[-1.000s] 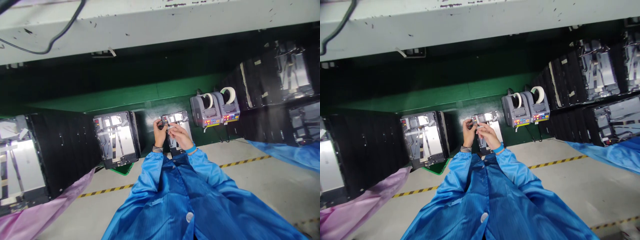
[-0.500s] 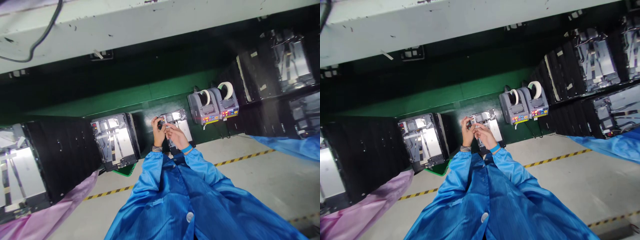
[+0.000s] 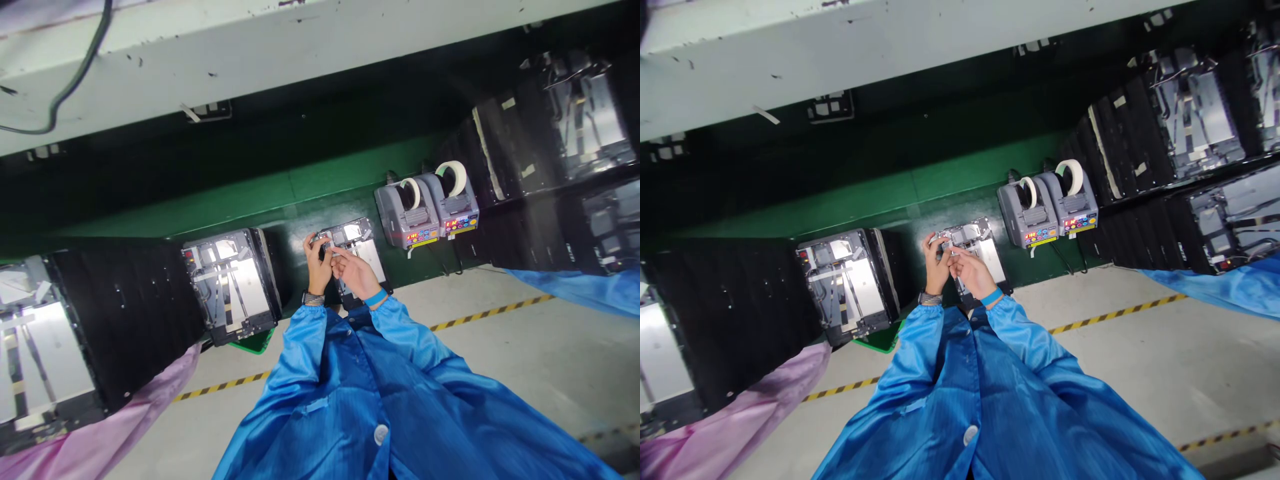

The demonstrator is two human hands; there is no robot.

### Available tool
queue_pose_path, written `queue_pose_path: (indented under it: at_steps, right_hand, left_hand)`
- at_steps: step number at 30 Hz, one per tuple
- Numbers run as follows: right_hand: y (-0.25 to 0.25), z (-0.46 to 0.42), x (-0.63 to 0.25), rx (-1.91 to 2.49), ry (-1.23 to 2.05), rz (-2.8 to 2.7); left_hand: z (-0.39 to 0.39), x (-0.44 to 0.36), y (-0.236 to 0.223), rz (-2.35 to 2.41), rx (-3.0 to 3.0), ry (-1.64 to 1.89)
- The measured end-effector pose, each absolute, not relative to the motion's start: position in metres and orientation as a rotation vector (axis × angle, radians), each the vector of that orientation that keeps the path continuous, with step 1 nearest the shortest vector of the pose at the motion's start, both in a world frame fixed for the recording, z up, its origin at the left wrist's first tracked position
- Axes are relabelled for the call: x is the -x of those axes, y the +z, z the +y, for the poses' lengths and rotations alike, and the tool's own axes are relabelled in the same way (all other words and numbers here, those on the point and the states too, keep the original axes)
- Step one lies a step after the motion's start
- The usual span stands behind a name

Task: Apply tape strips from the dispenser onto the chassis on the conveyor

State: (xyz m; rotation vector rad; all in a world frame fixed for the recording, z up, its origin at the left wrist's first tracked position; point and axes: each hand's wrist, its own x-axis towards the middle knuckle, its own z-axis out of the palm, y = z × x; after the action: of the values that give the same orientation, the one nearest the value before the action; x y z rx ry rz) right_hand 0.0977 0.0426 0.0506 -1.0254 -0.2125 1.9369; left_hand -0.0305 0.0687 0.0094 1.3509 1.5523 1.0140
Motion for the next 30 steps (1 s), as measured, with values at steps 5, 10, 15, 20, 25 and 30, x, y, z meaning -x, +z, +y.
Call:
queue_pose_path:
  at_steps: [5, 10, 15, 20, 25, 30]
  right_hand:
    - [0.053, 0.049, -0.105, 1.040, 2.017, -0.085]
    - [0.052, 0.042, -0.122, 1.254, 2.037, -0.414]
    - [0.053, 0.053, -0.137, 1.632, 1.248, -1.682]
    - [0.050, 0.080, -0.138, 1.544, 0.825, -2.509]
    - [0.054, 0.080, -0.148, 1.446, 0.875, -2.508]
    - [0.067, 0.039, -0.167, 1.745, 0.836, -1.812]
  left_hand:
    - [0.069, 0.031, 0.009, 1.567, -1.389, 0.988]
    - [0.070, 0.032, 0.011, 1.556, -1.400, 0.974]
    - [0.072, 0.033, 0.009, 1.539, -1.406, 0.985]
    - [0.072, 0.035, 0.006, 1.519, -1.407, 1.002]
    - [0.079, 0.033, 0.010, 1.564, -1.421, 0.991]
    - [0.086, 0.031, 0.015, 1.610, -1.378, 0.979]
